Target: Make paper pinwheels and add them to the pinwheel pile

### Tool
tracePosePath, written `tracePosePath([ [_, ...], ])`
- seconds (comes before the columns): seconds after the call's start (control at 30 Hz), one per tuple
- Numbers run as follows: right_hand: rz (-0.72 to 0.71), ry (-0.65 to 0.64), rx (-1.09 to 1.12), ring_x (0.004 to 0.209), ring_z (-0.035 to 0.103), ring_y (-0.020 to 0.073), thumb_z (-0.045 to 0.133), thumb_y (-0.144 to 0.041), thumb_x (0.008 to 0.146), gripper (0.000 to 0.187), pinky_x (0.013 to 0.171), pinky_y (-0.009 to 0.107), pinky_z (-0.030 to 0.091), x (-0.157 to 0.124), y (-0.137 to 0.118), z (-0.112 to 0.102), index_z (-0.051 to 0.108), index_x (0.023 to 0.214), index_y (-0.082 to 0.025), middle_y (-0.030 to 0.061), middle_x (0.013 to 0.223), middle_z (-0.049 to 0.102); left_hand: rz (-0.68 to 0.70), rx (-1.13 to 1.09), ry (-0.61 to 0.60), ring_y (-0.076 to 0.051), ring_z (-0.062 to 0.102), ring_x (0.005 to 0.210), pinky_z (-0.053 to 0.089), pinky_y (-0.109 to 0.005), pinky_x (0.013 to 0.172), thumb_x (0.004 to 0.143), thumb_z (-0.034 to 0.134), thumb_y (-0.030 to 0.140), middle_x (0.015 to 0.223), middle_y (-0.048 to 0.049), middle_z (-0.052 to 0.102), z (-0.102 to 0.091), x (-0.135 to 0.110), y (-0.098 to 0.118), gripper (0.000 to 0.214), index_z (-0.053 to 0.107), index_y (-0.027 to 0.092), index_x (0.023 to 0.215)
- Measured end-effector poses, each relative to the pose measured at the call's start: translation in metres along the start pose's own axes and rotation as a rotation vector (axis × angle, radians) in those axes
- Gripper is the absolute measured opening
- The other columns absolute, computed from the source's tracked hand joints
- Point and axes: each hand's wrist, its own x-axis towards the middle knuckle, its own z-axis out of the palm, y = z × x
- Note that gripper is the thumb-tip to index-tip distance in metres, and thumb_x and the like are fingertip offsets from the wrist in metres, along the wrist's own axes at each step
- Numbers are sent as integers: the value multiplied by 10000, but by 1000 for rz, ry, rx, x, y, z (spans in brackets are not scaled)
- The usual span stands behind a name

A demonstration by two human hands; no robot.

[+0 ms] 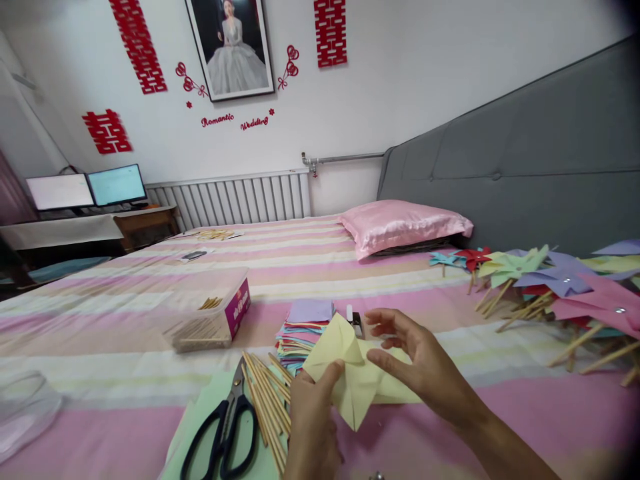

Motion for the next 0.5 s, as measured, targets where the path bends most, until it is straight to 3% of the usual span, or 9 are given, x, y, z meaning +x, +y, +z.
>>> tracePosePath([
  [0.07, -58, 7, -98, 760, 536, 160, 602, -247, 706, 232, 716, 291, 432, -1, -6, -4, 590, 936, -221, 12, 812, 578, -4, -73, 20, -228, 662, 569, 441, -228, 412, 624, 648, 154, 666, -119, 716, -1, 3, 1, 375, 607, 44, 980],
  [0.13, -96, -78, -173, 644, 515, 133, 561, -188, 726, 149, 638, 257, 430, -3, -9, -7, 622, 860, -211, -13, 675, 545, -5, -117, 43, -237, 666, 601, 481, -252, 474, 618, 642, 134, 620, -104, 707, -3, 6, 2, 329, 610, 50, 934],
  [0.27, -65, -381, -237, 556, 525, 111, 546, -98, 691, 271, 522, 212, 420, -8, -7, -7, 656, 902, -227, -18, 651, 582, -15, -134, 64, -242, 666, 587, 500, -275, 495, 625, 634, 148, 583, -95, 692, -5, 8, 2, 232, 611, 64, 840],
  [0.33, 8, -469, -218, 524, 542, 101, 543, -91, 691, 346, 494, 201, 424, -9, -4, -4, 641, 982, -250, -14, 699, 624, -21, -155, 51, -237, 664, 580, 501, -277, 498, 632, 628, 149, 604, -97, 695, -6, 8, 1, 236, 608, 67, 853],
  [0.5, 71, -459, -107, 526, 593, 114, 573, -156, 719, 268, 509, 209, 453, -9, 4, 4, 673, 948, -252, 2, 732, 683, -66, -216, 15, -208, 651, 543, 490, -261, 480, 645, 627, 135, 651, -99, 699, -4, 6, 0, 283, 595, 71, 919],
])
